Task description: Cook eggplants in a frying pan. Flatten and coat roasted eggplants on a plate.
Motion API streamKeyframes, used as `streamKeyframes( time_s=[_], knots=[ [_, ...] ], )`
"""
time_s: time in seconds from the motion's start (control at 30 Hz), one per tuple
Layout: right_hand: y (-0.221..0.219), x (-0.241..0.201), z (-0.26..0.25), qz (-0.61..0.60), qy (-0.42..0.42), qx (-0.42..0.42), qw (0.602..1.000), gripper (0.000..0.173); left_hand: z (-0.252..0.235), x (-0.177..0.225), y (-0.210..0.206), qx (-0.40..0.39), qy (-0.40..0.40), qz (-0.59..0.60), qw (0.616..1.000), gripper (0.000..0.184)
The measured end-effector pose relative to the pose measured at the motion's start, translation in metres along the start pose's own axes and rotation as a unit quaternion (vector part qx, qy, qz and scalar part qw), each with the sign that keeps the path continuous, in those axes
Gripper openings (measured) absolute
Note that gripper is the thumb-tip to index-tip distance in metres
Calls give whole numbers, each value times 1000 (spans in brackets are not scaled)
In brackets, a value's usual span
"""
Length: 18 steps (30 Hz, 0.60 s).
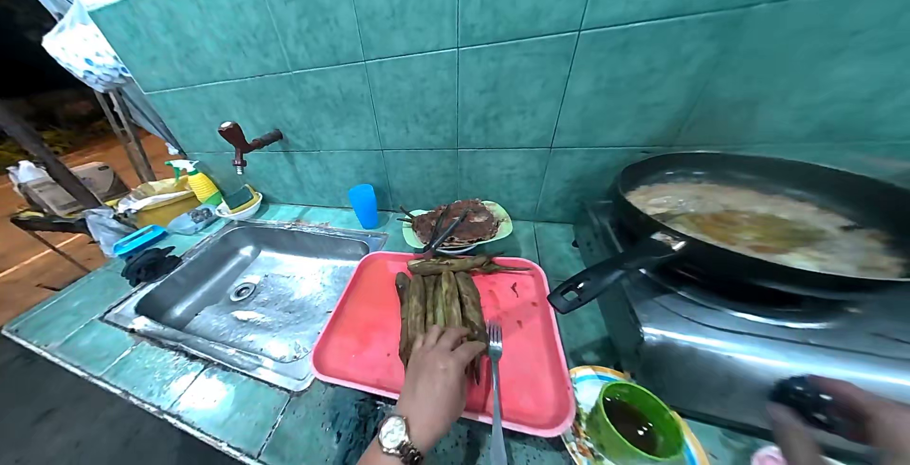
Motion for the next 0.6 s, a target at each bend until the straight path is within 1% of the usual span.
streamKeyframes(
  time_s=[0.03, 0.07, 0.1, 0.13, 0.17, 0.2, 0.27, 0.33, 0.47, 0.53, 0.6],
  knots=[
    [-4, -34, 2, -24, 52, -34, 998, 34, -7, 7, -8, -36, -23, -14, 999, 43],
    [-16, -69, 7, -54, 96, -98, 989, 29, -13, 11, -17, -83, -37, -27, 996, 43],
    [-34, -100, 14, -79, 138, -174, 972, 26, -19, 12, -27, -136, -39, -40, 989, 44],
    [-54, -128, 24, -93, 185, -241, 948, 27, -25, 12, -34, -178, -39, -54, 982, 43],
    [-74, -150, 35, -91, 230, -288, 925, 29, -29, 13, -38, -202, -45, -65, 976, 42],
    [-92, -165, 46, -79, 265, -311, 909, 32, -33, 14, -40, -216, -56, -72, 972, 42],
    [-120, -179, 58, -50, 307, -331, 891, 37, -36, 16, -42, -244, -71, -83, 963, 41],
    [-138, -184, 61, -29, 318, -341, 884, 39, -39, 16, -42, -257, -80, -89, 959, 38],
    [-141, -190, 53, -36, 324, -284, 902, 25, -46, 15, -40, -259, -102, -105, 955, 34],
    [-144, -193, 53, -45, 320, -283, 903, 28, -48, 16, -40, -264, -111, -109, 952, 34],
    [-149, -194, 55, -43, 307, -307, 900, 34, -49, 17, -40, -262, -121, -107, 951, 34]
  ],
)
Point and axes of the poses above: each hand's wrist, its own z-axis away from the middle knuckle, its own y-axis out of the back of the hand, x = y × z, the point moved 10 cm from there along -z, towards the middle knuckle, and after that the axes turned 1 degree about z, right-handed, at the moved point
